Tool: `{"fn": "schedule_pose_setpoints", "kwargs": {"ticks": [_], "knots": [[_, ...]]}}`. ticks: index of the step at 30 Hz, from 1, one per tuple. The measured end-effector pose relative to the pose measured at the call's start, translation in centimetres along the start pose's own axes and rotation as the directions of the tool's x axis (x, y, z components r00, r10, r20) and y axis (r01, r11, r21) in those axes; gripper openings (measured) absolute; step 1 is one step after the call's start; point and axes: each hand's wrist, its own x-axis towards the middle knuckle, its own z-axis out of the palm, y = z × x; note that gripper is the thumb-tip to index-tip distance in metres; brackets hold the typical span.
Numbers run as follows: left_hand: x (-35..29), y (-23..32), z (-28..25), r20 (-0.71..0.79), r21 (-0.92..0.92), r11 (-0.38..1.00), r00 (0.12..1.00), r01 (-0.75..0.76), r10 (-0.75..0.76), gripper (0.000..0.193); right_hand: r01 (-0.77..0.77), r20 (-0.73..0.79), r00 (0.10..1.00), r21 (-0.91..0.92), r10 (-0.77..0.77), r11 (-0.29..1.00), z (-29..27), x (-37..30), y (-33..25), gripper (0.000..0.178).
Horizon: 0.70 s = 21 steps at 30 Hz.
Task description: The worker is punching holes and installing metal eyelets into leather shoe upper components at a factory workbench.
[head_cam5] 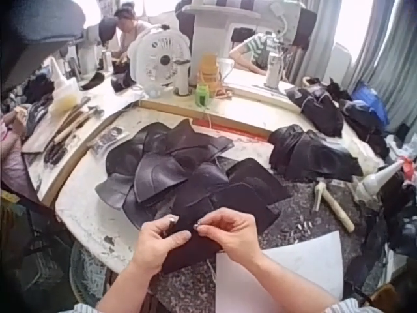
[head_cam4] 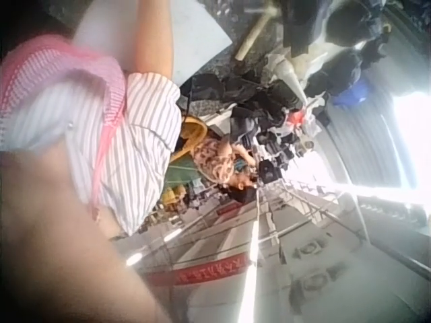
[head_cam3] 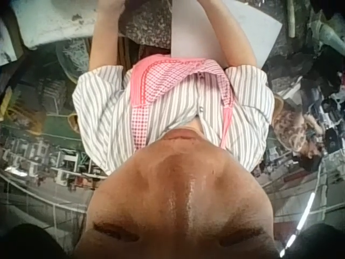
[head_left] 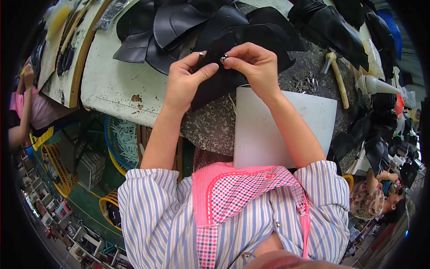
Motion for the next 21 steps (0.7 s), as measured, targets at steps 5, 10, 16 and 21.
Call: {"fn": "schedule_pose_setpoints", "kwargs": {"ticks": [5, 10, 16, 21], "knots": [[-0.4, 0.1, 0.2, 0.036, -0.121, 0.992, 0.999, 0.02, -0.016, 0.025, 0.27, 0.017, 0.963, -0.057, -0.269, 0.961, 0.4, -0.3, -0.2, 0.012], [-0.4, 0.2, 0.3, 0.058, -0.191, 0.98, 0.997, 0.064, -0.054, 0.027, 0.354, 0.02, 0.935, -0.101, -0.354, 0.93, 0.2, -0.1, -0.2, 0.013], [-0.8, 0.9, 1.2, 0.04, -0.14, 0.99, 0.999, 0.025, -0.02, 0.025, 0.356, 0.005, 0.934, -0.121, -0.358, 0.927, 0.5, -0.4, -0.6, 0.012], [-1.4, 0.7, 2.1, -0.074, 0.137, 0.976, 0.98, -0.172, 0.183, 0.023, 0.331, -0.059, 0.938, -0.132, -0.341, 0.934, 0.6, -0.9, -0.9, 0.01]]}}
